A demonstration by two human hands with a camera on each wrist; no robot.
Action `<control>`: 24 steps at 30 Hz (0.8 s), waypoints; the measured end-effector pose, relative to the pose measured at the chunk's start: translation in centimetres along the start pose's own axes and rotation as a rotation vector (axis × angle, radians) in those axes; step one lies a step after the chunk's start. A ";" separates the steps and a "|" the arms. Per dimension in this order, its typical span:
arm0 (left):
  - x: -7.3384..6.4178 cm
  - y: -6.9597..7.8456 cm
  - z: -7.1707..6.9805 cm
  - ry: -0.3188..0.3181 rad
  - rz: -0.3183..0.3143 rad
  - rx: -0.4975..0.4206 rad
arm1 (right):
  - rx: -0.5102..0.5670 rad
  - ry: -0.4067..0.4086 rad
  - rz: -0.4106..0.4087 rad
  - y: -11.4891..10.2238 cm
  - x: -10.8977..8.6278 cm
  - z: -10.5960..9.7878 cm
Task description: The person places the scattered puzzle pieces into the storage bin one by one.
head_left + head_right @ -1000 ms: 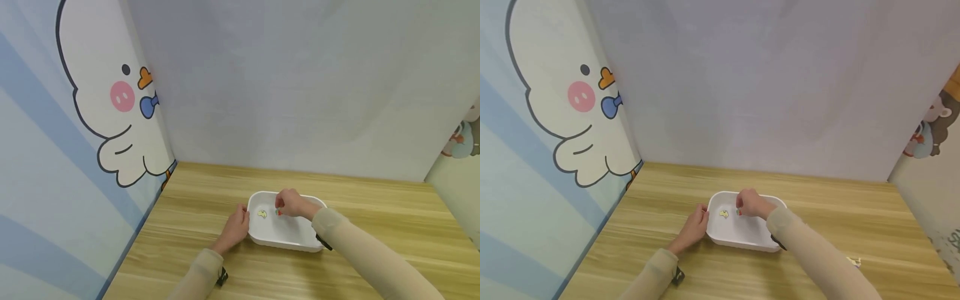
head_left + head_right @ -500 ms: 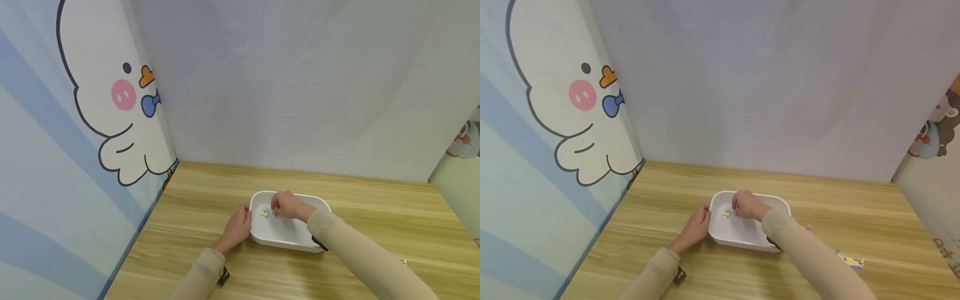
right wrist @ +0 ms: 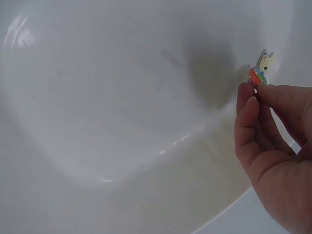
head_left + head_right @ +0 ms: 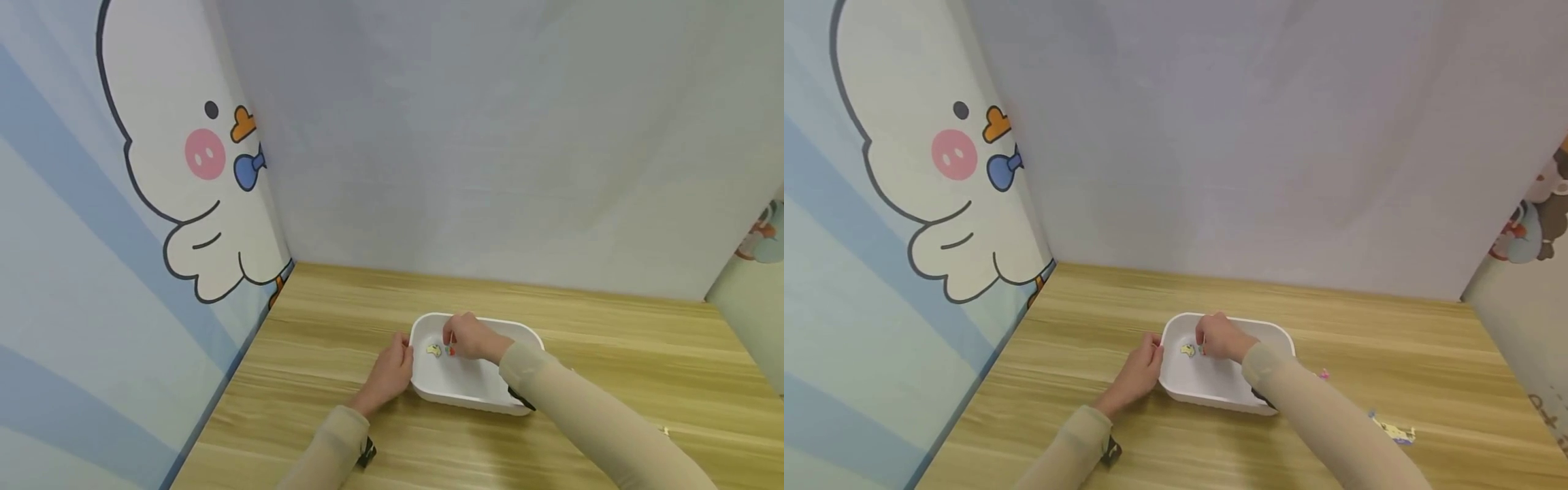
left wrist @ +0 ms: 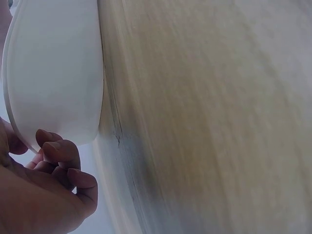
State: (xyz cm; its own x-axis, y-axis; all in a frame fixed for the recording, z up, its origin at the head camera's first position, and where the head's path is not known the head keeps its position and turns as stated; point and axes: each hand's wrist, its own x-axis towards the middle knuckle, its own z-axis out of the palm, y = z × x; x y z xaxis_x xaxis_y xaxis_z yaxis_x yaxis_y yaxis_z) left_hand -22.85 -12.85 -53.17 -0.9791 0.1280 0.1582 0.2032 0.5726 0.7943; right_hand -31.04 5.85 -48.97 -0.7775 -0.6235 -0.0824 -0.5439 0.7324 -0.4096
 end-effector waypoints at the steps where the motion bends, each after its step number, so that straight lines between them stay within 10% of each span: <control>1: 0.0 0.0 0.0 -0.001 -0.001 0.000 | -0.010 -0.002 0.000 0.0 0.0 0.1; 24: -0.1 0.2 -0.2 0.006 -0.008 0.054 | -0.091 -0.051 0.036 0.4 0.6 1.1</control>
State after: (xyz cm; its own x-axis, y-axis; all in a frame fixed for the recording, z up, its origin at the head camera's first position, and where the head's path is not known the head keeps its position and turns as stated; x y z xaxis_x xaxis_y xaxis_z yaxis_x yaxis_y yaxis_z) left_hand -22.73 -12.86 -52.90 -0.9807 0.1182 0.1554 0.1952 0.6162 0.7630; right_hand -31.39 5.48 -50.22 -0.7812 -0.6078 -0.1423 -0.5442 0.7748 -0.3218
